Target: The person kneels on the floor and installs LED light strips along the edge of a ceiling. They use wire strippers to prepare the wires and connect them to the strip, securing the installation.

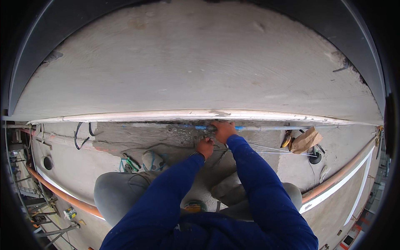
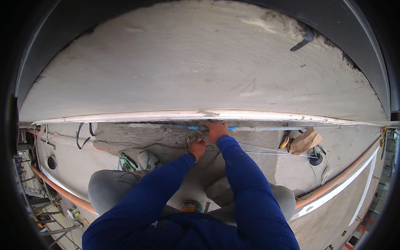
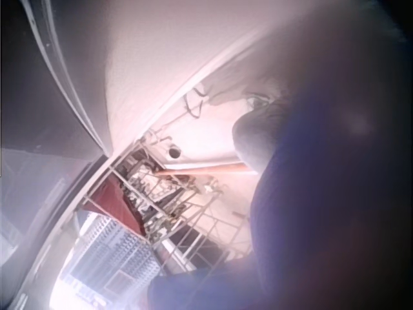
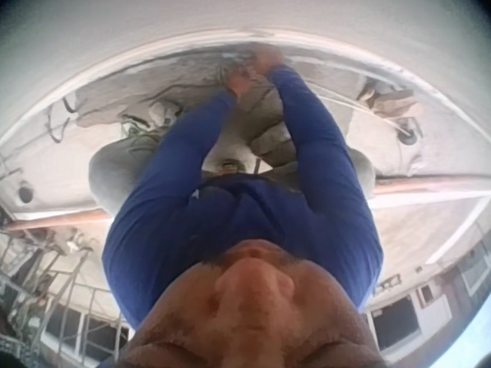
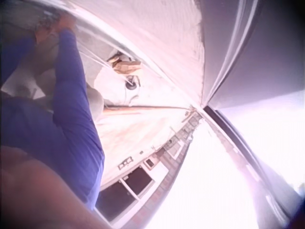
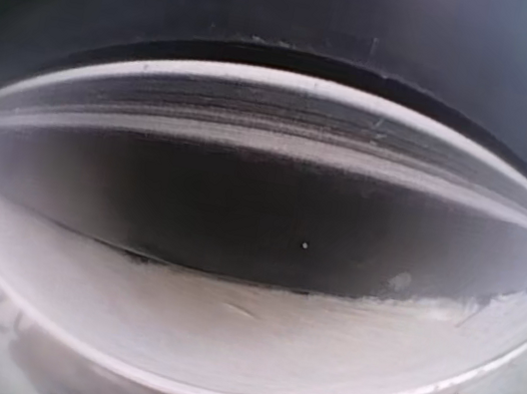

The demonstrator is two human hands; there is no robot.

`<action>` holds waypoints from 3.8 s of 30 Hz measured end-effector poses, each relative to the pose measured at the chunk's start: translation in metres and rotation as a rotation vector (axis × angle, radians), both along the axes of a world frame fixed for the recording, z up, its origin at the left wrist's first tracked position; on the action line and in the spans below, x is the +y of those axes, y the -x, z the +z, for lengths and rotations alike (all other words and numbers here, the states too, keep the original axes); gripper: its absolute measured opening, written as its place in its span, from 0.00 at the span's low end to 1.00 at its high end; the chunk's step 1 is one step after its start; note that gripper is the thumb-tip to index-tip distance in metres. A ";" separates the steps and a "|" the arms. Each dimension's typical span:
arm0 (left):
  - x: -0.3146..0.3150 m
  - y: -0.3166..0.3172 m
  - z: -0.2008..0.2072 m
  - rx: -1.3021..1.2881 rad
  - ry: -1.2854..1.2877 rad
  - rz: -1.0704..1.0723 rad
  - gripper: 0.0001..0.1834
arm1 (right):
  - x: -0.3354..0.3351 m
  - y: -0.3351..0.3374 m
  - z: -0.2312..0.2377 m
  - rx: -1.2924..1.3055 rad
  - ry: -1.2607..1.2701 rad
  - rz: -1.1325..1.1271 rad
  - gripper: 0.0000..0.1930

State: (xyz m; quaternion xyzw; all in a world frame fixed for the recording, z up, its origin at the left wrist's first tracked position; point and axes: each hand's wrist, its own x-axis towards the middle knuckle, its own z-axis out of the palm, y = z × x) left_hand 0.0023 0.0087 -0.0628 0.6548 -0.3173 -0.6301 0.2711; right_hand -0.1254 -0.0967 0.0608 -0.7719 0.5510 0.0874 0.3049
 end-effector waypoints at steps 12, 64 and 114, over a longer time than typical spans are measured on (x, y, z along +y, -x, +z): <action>-0.042 -0.044 0.147 -0.129 0.263 -0.293 0.13 | 0.005 0.008 -0.005 -0.007 0.134 -0.014 0.23; -0.035 0.001 0.187 0.279 0.108 0.297 0.13 | 0.006 0.009 -0.006 0.025 0.145 -0.042 0.15; -0.062 -0.012 0.194 0.383 0.186 0.422 0.15 | 0.000 0.015 0.000 -0.039 0.064 0.035 0.28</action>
